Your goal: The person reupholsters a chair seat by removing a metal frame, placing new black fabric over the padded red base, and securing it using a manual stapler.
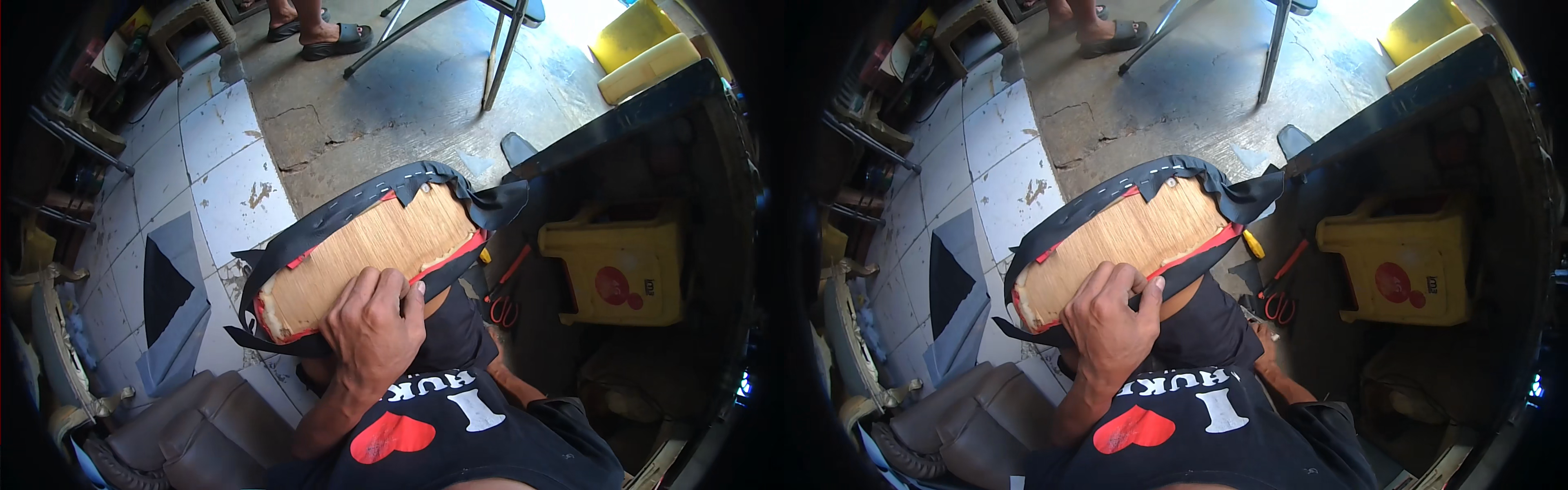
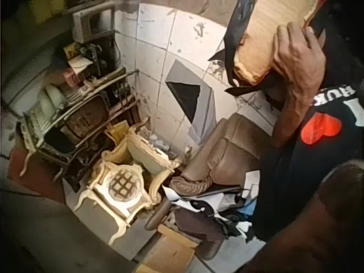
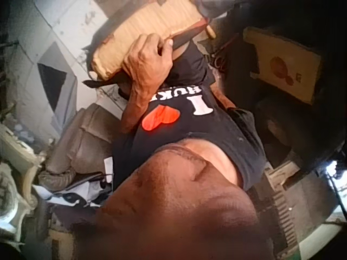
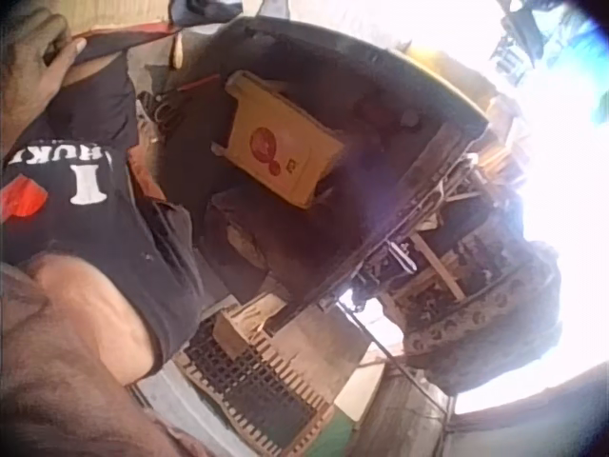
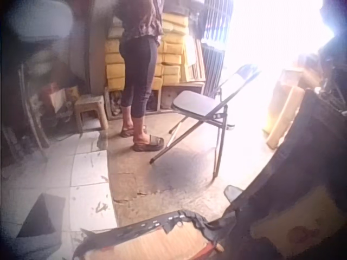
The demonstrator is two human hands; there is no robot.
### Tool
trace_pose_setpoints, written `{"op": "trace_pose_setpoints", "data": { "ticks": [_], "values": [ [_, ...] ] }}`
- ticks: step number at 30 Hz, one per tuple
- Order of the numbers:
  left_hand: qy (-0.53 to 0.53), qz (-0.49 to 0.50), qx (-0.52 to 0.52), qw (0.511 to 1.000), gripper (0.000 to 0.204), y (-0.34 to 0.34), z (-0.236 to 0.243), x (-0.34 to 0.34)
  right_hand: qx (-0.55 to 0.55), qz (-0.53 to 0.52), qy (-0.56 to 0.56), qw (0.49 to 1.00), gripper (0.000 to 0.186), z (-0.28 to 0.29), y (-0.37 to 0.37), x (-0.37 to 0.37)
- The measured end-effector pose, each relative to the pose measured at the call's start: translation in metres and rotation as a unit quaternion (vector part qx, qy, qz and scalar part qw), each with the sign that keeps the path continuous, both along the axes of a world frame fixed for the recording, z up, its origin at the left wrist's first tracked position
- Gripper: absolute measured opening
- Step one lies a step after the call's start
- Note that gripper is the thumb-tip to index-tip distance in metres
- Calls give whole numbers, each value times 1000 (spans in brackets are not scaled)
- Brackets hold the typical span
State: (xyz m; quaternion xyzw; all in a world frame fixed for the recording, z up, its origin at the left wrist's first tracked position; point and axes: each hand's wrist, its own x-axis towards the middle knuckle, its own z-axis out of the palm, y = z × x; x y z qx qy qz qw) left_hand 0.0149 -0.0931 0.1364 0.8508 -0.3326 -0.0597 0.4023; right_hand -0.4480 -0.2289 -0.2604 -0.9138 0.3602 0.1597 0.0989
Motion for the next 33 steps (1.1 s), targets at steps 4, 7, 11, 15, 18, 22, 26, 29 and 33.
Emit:
{"op": "trace_pose_setpoints", "data": {
  "ticks": [4,7,11,15,18,22,26,29,33],
  "values": [
    [1,-1,2,1000,25,-3,-5,1,98,-54,-39,993,44,17,21,30],
    [5,-10,1,1000,25,-1,-6,2,157,-95,-76,980,44,72,3,75],
    [21,-4,-8,1000,21,3,-6,8,174,-289,-105,935,39,175,-32,148],
    [10,1,-2,1000,17,0,-10,5,270,-120,-127,947,36,371,-55,246],
    [9,-26,-3,1000,15,-5,-12,2,302,54,-144,941,34,449,-50,286],
    [6,-36,-5,999,13,-7,-11,4,239,173,-65,953,38,464,-53,324],
    [-5,-40,-5,999,11,-4,-8,-2,205,228,24,952,41,480,-61,348],
    [1,-42,19,999,12,1,-3,-2,195,246,31,949,39,476,-61,356],
    [-52,-40,1,998,16,2,-11,0,175,225,-11,959,32,457,-60,357]
  ]
}}
